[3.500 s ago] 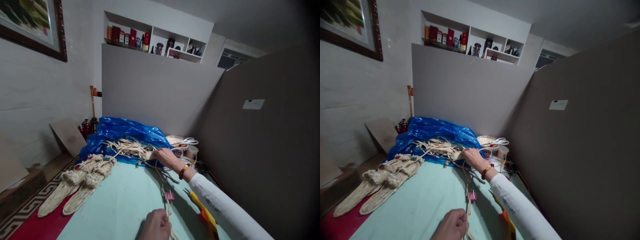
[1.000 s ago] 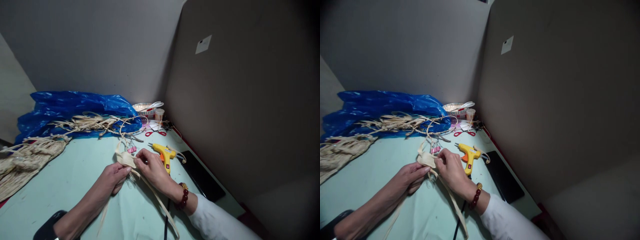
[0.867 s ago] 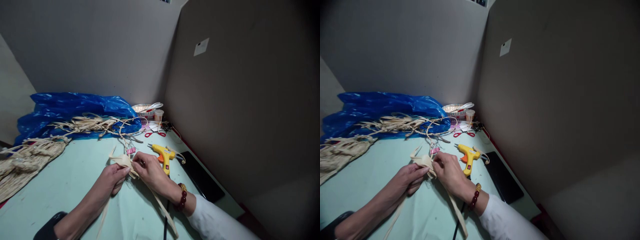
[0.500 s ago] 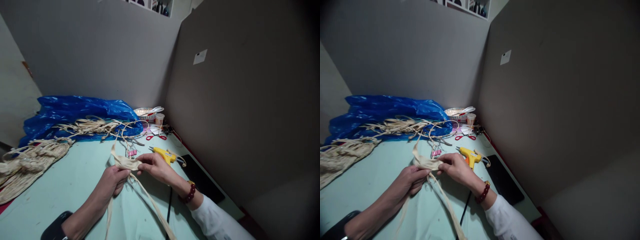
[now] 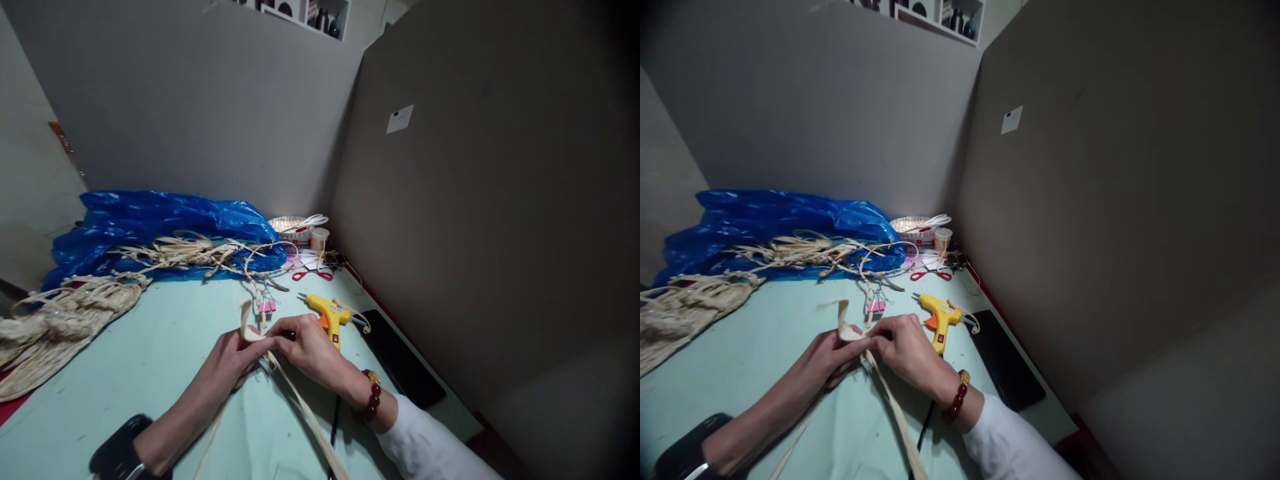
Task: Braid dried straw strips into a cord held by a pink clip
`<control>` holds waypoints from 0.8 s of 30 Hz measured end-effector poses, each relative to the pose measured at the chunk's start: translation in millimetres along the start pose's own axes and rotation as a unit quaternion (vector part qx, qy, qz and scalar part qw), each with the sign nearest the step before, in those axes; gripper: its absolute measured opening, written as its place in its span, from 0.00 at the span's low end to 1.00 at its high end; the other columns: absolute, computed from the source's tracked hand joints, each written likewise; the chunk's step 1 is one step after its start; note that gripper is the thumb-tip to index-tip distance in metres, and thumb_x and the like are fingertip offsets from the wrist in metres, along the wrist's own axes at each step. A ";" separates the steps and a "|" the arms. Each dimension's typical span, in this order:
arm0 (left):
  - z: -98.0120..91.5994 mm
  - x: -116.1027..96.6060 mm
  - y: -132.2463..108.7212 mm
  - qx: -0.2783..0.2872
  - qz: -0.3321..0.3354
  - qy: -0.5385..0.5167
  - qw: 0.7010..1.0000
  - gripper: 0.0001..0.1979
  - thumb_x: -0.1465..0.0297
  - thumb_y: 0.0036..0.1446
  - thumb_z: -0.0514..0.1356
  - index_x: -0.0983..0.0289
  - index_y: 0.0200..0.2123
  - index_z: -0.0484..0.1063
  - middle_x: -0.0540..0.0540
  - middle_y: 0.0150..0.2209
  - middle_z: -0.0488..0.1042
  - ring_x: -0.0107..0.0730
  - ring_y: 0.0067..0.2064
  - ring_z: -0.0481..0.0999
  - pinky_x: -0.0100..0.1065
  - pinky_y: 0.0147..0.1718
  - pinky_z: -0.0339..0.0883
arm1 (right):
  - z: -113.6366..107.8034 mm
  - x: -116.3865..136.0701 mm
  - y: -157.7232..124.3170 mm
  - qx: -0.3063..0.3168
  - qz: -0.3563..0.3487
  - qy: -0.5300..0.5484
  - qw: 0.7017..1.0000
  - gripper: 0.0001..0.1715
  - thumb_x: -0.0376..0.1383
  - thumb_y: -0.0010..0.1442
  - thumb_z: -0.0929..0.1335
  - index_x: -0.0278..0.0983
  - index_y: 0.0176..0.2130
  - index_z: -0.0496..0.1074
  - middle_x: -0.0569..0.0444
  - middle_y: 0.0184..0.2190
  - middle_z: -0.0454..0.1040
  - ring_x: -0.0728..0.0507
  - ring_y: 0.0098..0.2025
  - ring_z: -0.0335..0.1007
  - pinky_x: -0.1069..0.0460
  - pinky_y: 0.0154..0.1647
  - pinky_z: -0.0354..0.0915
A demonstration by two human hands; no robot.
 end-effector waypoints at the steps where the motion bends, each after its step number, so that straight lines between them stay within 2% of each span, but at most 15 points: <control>1: -0.3 -1.0 -1.1 -0.007 -0.004 0.003 1.000 0.21 0.53 0.45 0.64 0.62 0.21 0.60 0.39 0.13 0.51 0.17 0.15 0.47 0.25 0.14 0.38 | 0.9 2.1 -0.8 0.005 -0.009 -0.006 1.000 0.10 0.30 0.57 0.66 0.36 0.33 0.79 0.56 0.23 0.74 0.49 0.25 0.64 0.56 0.27 0.57; 5: -0.7 -8.4 -6.2 -0.029 -0.001 -0.029 0.999 0.24 0.52 0.48 0.61 0.60 0.17 0.53 0.40 0.13 0.50 0.17 0.15 0.47 0.26 0.15 0.38 | 1.4 4.8 -1.3 0.044 -0.025 -0.009 0.999 0.11 0.34 0.58 0.66 0.36 0.37 0.78 0.55 0.27 0.76 0.49 0.27 0.65 0.56 0.28 0.56; 9: -1.2 -8.3 -6.0 -0.033 -0.003 -0.033 0.999 0.24 0.55 0.48 0.61 0.61 0.15 0.52 0.40 0.12 0.49 0.16 0.15 0.46 0.26 0.15 0.37 | -0.4 -6.9 1.2 0.105 0.012 0.021 0.994 0.12 0.39 0.60 0.66 0.35 0.35 0.78 0.54 0.26 0.75 0.48 0.29 0.67 0.56 0.27 0.58; 12: -2.8 -3.4 -3.5 -0.034 -0.009 -0.048 0.998 0.22 0.57 0.49 0.61 0.61 0.16 0.53 0.40 0.13 0.50 0.16 0.15 0.46 0.26 0.15 0.36 | 5.2 -16.0 -0.2 0.159 0.065 0.106 0.979 0.12 0.41 0.58 0.67 0.34 0.33 0.76 0.54 0.25 0.75 0.48 0.27 0.70 0.56 0.28 0.61; 15: -4.1 -0.3 -2.2 -0.033 -0.010 -0.072 0.997 0.21 0.59 0.51 0.61 0.61 0.18 0.54 0.40 0.14 0.50 0.16 0.15 0.46 0.25 0.15 0.35 | 12.3 -19.1 -2.2 0.177 0.108 0.198 0.958 0.13 0.42 0.57 0.68 0.34 0.32 0.71 0.54 0.25 0.74 0.50 0.24 0.69 0.56 0.26 0.63; 19: -4.1 -0.1 -2.2 -0.033 -0.006 -0.097 0.995 0.21 0.59 0.50 0.62 0.60 0.19 0.53 0.39 0.13 0.49 0.16 0.15 0.44 0.25 0.15 0.35 | 17.6 -28.7 -0.1 0.134 0.145 0.221 0.955 0.11 0.40 0.57 0.67 0.35 0.30 0.68 0.58 0.20 0.70 0.52 0.17 0.64 0.58 0.19 0.58; 24: -5.6 6.2 -0.7 -0.055 0.002 -0.114 0.992 0.21 0.59 0.50 0.62 0.60 0.19 0.53 0.39 0.13 0.49 0.16 0.15 0.44 0.24 0.14 0.36 | 17.8 -43.9 6.4 0.011 0.144 0.201 0.969 0.12 0.38 0.59 0.65 0.35 0.26 0.67 0.59 0.18 0.66 0.54 0.15 0.57 0.58 0.16 0.53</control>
Point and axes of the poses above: each hand's wrist, its own y-axis towards the middle knuckle, its own z-axis out of the palm, x = y × z, the point moved 9 cm from there along y, towards the middle knuckle
